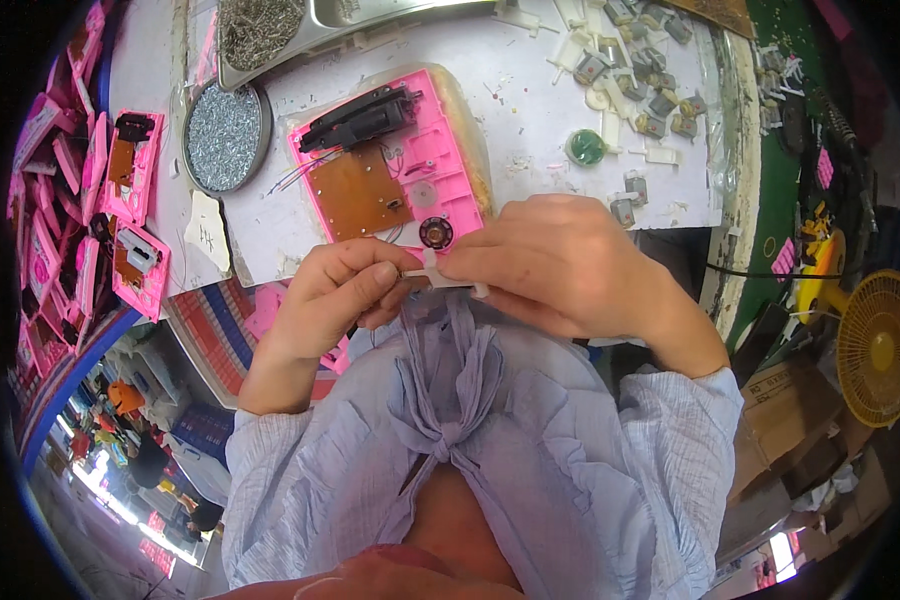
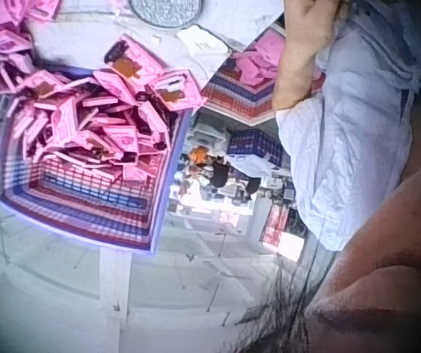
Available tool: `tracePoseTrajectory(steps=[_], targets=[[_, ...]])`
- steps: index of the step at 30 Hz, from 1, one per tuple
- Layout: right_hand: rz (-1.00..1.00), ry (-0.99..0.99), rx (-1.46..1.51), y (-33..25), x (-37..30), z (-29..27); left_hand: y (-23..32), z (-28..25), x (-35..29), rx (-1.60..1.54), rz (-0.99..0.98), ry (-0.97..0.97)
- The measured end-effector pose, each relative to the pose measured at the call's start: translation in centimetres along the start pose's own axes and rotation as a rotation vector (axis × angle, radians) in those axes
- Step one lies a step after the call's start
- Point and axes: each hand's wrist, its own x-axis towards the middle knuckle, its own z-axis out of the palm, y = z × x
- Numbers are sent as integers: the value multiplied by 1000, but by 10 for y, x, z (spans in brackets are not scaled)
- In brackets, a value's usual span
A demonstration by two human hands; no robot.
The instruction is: Assembling the internal components of a pink electronic device, including soldering wires and using an electric screwdriver to secure the casing.
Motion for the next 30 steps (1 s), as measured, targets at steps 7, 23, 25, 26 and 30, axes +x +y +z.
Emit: tracePoseTrajectory(steps=[7,23,25,26,30], targets=[[73,-4,140,10,-8,8,17,12,6,147,-48,70],[405,341,275,32,-35,6,17,3,75,1506,590,393],[377,378,247,36,-34,12,16,3,70,1356,588,404],[365,397,232,37,-34,14,17,2,67,1354,617,410],[298,289,89,38,-27,8,14,-7,51,1324,761,480]])
